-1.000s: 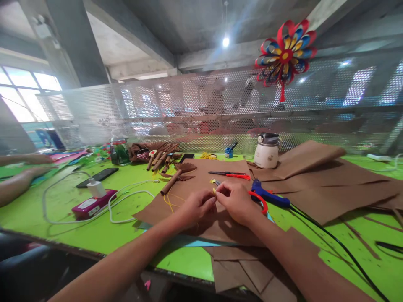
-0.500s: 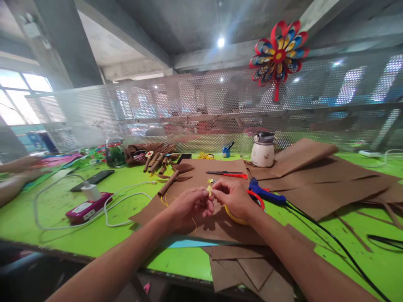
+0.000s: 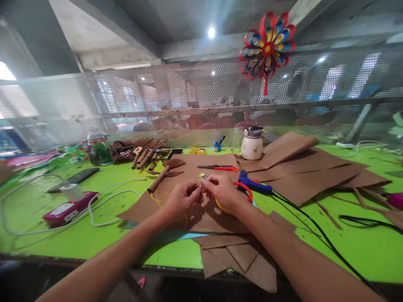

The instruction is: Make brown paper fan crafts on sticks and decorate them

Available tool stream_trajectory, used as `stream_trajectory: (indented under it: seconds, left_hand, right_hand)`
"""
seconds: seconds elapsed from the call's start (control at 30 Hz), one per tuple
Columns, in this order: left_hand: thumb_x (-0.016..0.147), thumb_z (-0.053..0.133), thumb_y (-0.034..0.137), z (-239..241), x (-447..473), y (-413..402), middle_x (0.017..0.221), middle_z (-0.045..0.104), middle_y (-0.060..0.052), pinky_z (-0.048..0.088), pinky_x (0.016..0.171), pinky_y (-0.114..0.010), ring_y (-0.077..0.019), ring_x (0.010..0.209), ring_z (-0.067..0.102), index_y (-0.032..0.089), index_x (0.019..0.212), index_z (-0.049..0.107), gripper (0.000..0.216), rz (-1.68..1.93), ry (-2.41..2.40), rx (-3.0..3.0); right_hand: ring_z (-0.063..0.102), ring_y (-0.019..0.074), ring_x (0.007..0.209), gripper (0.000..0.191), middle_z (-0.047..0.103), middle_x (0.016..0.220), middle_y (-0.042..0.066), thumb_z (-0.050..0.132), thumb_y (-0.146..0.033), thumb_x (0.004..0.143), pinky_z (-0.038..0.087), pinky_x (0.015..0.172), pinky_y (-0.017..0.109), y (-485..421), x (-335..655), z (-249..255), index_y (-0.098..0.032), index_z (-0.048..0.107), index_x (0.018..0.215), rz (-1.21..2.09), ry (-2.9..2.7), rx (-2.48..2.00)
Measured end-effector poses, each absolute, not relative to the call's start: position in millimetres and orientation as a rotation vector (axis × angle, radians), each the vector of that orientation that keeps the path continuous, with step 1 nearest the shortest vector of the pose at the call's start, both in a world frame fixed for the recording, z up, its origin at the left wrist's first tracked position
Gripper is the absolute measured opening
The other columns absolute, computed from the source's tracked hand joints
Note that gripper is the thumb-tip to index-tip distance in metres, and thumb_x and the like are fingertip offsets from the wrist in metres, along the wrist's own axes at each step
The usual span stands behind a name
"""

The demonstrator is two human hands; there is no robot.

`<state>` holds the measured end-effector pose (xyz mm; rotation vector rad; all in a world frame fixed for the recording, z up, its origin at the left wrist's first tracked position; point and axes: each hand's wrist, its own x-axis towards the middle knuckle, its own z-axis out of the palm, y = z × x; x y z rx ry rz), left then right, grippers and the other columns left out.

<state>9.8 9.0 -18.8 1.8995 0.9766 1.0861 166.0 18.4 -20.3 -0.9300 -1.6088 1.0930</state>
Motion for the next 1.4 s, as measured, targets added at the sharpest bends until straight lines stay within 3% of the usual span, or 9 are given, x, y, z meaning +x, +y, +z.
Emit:
stream_trajectory:
  seconds: [0.3, 0.67, 0.97, 1.13, 1.4]
  left_hand:
    - [0.074, 0.059, 0.032, -12.0, 8.9, 10.1, 0.060, 0.060, -0.002, 0.041, 0.052, -0.021, -0.0103, 0.053, 0.055, 0.013, 0.070, 0.052, 0.021, 1.104, 0.835, 1.367]
    - [0.070, 0.066, 0.030, -13.4, 4.5, 13.9, 0.068, 0.065, -0.006, 0.043, 0.056, -0.023, -0.0118, 0.059, 0.060, 0.012, 0.072, 0.053, 0.023, 1.100, 0.674, 1.224]
    - [0.071, 0.066, 0.030, -15.8, 7.1, 14.4, 0.066, 0.066, -0.006, 0.046, 0.057, -0.026, -0.0141, 0.060, 0.061, 0.012, 0.075, 0.054, 0.022, 1.154, 0.773, 1.317]
    - [0.070, 0.067, 0.029, -14.7, 6.5, 14.0, 0.064, 0.064, -0.005, 0.046, 0.057, -0.025, -0.0141, 0.060, 0.060, 0.012, 0.075, 0.058, 0.020, 1.192, 0.810, 1.395]
    - [0.064, 0.073, 0.027, -19.0, 0.7, 19.0, 0.074, 0.063, -0.004, 0.043, 0.061, -0.022, -0.0112, 0.067, 0.057, 0.012, 0.075, 0.066, 0.020, 1.201, 0.736, 1.188]
  right_hand:
    - [0.054, 0.0098, 0.059, 0.030, 0.063, 0.069, 0.001, 0.072, -0.036, 0.063, 0.043, 0.060, 0.026, 16.7, 166.2, -18.1, -0.013, 0.064, 0.082, 1.309, -1.477, -0.774]
    - [0.057, 0.0115, 0.063, 0.026, 0.064, 0.074, 0.001, 0.073, -0.028, 0.061, 0.046, 0.064, 0.028, 17.3, 165.6, -17.7, -0.016, 0.064, 0.082, 1.216, -1.433, -0.749]
    - [0.060, 0.0163, 0.071, 0.019, 0.066, 0.081, 0.005, 0.062, -0.024, 0.071, 0.047, 0.066, 0.030, 15.4, 167.8, -16.1, -0.016, 0.065, 0.087, 0.920, -1.647, -0.820]
    - [0.059, 0.0169, 0.076, 0.010, 0.065, 0.080, 0.004, 0.055, -0.017, 0.074, 0.046, 0.071, 0.030, 14.4, 171.8, -15.2, -0.017, 0.065, 0.077, 0.650, -1.877, -0.837]
    - [0.057, 0.0165, 0.086, 0.019, 0.061, 0.092, 0.006, 0.053, -0.012, 0.075, 0.046, 0.077, 0.030, 13.0, 170.0, -15.6, -0.018, 0.067, 0.087, 0.472, -1.993, -0.774]
